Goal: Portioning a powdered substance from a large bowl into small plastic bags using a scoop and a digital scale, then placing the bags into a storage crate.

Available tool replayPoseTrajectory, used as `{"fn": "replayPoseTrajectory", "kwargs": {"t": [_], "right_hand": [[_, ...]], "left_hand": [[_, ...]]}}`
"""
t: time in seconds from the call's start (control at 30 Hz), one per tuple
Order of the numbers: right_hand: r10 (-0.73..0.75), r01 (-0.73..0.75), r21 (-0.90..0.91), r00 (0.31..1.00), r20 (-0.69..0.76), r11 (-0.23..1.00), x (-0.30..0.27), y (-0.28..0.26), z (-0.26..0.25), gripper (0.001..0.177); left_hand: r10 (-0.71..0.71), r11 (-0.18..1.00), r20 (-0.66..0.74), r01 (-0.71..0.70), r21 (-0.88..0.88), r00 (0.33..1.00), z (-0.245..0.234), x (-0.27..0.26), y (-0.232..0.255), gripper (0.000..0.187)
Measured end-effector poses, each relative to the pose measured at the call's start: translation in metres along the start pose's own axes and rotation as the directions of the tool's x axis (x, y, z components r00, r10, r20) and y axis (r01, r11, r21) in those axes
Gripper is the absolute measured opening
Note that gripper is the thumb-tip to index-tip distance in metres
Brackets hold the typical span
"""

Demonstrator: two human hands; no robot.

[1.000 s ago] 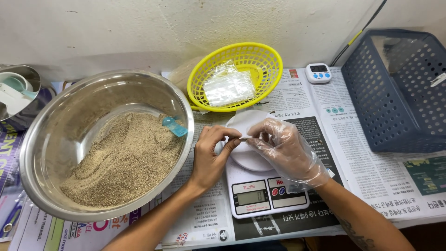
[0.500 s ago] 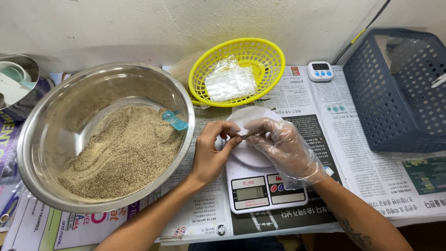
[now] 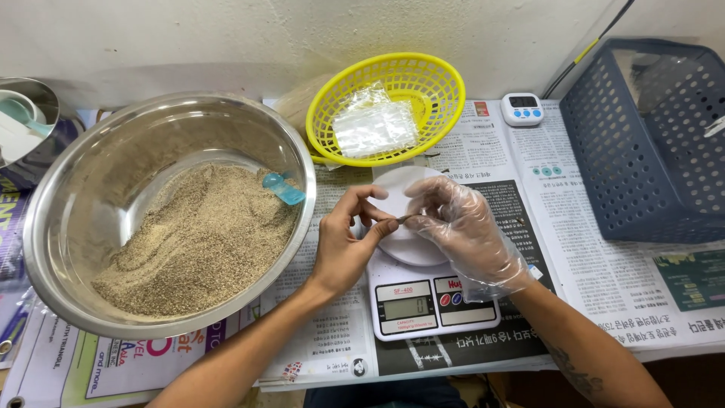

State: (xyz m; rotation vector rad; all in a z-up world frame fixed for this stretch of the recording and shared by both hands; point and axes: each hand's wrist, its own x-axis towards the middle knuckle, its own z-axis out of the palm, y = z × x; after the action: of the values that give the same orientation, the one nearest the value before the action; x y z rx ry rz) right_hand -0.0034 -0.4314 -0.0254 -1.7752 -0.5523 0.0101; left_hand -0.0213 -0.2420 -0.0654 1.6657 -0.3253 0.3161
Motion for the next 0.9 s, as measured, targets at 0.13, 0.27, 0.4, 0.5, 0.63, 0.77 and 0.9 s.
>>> {"fn": "replayPoseTrajectory", "kwargs": {"t": [0.13, 0.27, 0.4, 0.5, 0.63, 0.77, 0.9], "right_hand": [[0.038, -0.037, -0.077, 0.999, 0.004, 0.996, 0.005, -0.009, -0.006, 0.012], [0.125, -0.126, -0.127, 0.992, -0.016, 0.984, 0.008, -0.023, -0.010, 0.009], [0.008, -0.011, -0.155, 1.000, -0.017, 0.988, 0.000, -0.014, -0.021, 0.012], [-0.050, 0.038, -0.247, 0.998, -0.044, 0.968, -0.011, -0.019, -0.024, 0.014], [-0.171, 0.132, -0.524, 0.985, -0.027, 0.842, -0.044, -0.015, -0.028, 0.006], [-0.346, 0.307, -0.685, 0.934, 0.085, 0.661, -0.099, 0.004, -0.027, 0.015], [-0.362, 0.294, -0.708, 0.930, 0.058, 0.642, -0.127, -0.006, -0.017, 0.021]], "left_hand": [[-0.001, 0.998, 0.001, 0.001, 0.065, 1.000, -0.002, 0.001, -0.008, 0.020], [0.041, 0.988, 0.021, -0.043, 0.151, 0.999, -0.002, -0.001, -0.027, 0.005], [0.133, 0.965, 0.071, -0.145, 0.219, 0.989, -0.005, 0.005, -0.008, 0.007], [0.134, 0.964, 0.068, -0.146, 0.221, 0.989, 0.001, 0.006, -0.009, 0.005], [0.108, 0.969, 0.076, -0.122, 0.215, 0.991, 0.007, 0.007, -0.023, 0.009], [0.187, 0.931, 0.139, -0.221, 0.290, 0.972, 0.005, 0.010, -0.015, 0.013], [0.220, 0.869, 0.143, -0.260, 0.421, 0.965, 0.009, 0.011, -0.008, 0.013]]}}
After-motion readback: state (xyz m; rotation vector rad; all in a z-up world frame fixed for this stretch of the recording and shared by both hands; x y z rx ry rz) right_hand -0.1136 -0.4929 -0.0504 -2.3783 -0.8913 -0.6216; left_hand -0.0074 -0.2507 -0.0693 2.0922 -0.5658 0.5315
